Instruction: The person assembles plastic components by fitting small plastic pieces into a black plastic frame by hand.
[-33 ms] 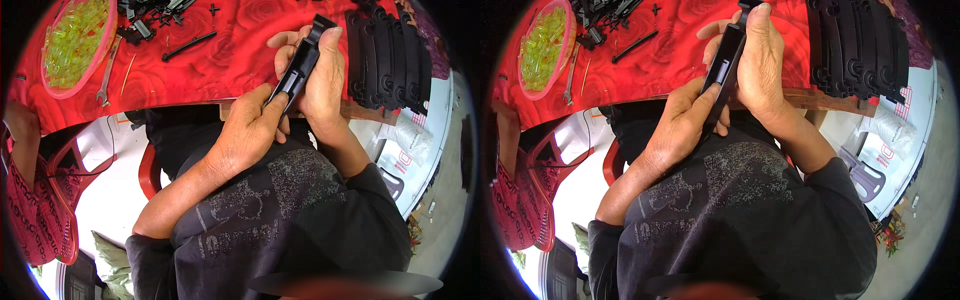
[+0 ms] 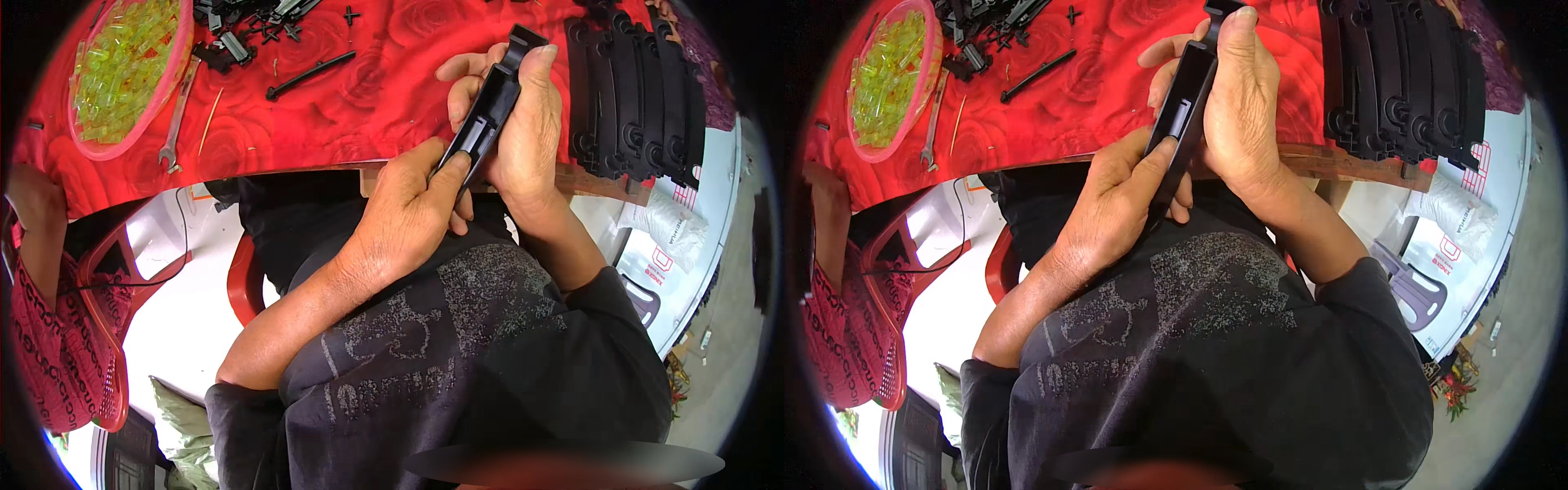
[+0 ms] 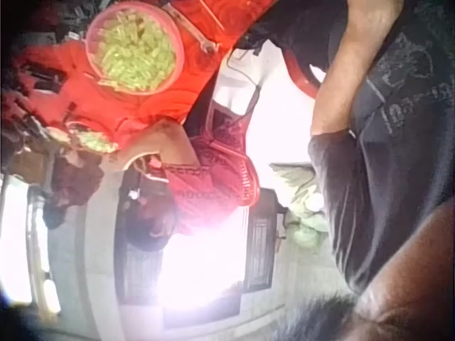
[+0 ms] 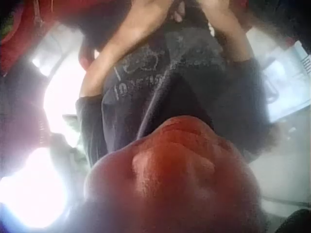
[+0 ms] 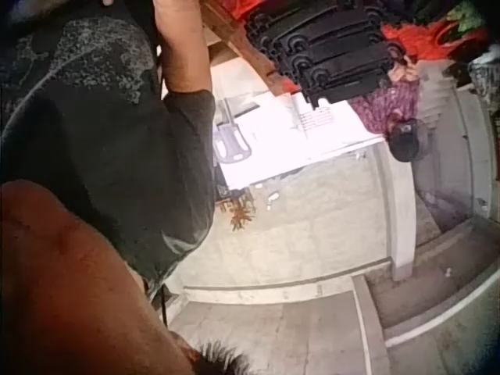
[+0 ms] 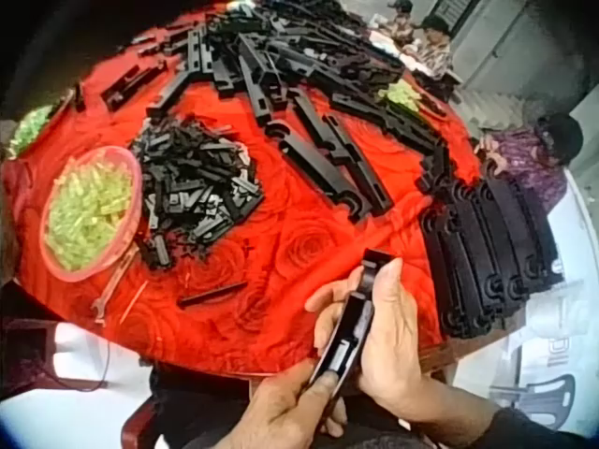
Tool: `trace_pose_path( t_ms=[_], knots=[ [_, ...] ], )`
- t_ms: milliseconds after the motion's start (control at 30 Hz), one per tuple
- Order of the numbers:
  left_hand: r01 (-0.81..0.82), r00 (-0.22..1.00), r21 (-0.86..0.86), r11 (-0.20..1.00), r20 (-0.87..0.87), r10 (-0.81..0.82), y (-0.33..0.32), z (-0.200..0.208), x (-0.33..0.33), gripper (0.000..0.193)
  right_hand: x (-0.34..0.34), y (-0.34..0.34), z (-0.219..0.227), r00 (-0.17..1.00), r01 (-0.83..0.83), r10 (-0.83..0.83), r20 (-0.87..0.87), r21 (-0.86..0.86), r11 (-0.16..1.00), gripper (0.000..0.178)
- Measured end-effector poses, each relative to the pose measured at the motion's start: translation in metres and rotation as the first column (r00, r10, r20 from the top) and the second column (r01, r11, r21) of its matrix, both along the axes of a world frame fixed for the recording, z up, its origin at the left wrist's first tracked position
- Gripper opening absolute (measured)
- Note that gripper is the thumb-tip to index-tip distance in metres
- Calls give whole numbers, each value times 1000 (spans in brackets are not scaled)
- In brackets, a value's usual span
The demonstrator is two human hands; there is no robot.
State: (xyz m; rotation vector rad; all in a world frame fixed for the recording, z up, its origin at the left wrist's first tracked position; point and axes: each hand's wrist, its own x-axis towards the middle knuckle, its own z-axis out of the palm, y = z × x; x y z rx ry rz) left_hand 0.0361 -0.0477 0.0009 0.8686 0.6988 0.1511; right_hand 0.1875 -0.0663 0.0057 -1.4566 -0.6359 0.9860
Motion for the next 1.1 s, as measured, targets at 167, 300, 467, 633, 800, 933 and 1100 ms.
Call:
trace_pose_path(
  t_ms=[167, 300, 467, 633, 800, 933, 1100],
  knots=[
    [-74, 997, -17, 997, 7, 75, -5, -4, 1, 31, -3, 1, -1, 1000, -11, 11, -2, 2, 1000, 61],
    [-41, 997, 4, 999, -63, 42, -2, -1, 0, 33, -4, 2, -5, 999, 28, -29, -23, -36, 999, 62],
    [-110, 994, 11, 994, -20, 110, -2, 2, 2, 35, 1, 9, 0, 1000, -2, 2, -28, -28, 1000, 64],
    [-131, 990, 61, 989, -44, 134, -2, 1, 1, 40, 2, 11, -5, 997, -81, 81, 0, 49, 996, 64],
    [-171, 984, 32, 985, -48, 173, -7, -2, -1, 43, -8, 11, 0, 993, -95, 95, 75, -8, 995, 63],
    [-153, 987, 3, 988, -46, 153, -7, -1, -3, 42, -12, 11, 4, 986, -100, 106, 128, -48, 994, 64],
    [-167, 984, 12, 986, -63, 167, -6, 5, -3, 40, -15, 11, 7, 986, -84, 90, 137, -49, 995, 67]
  ],
)
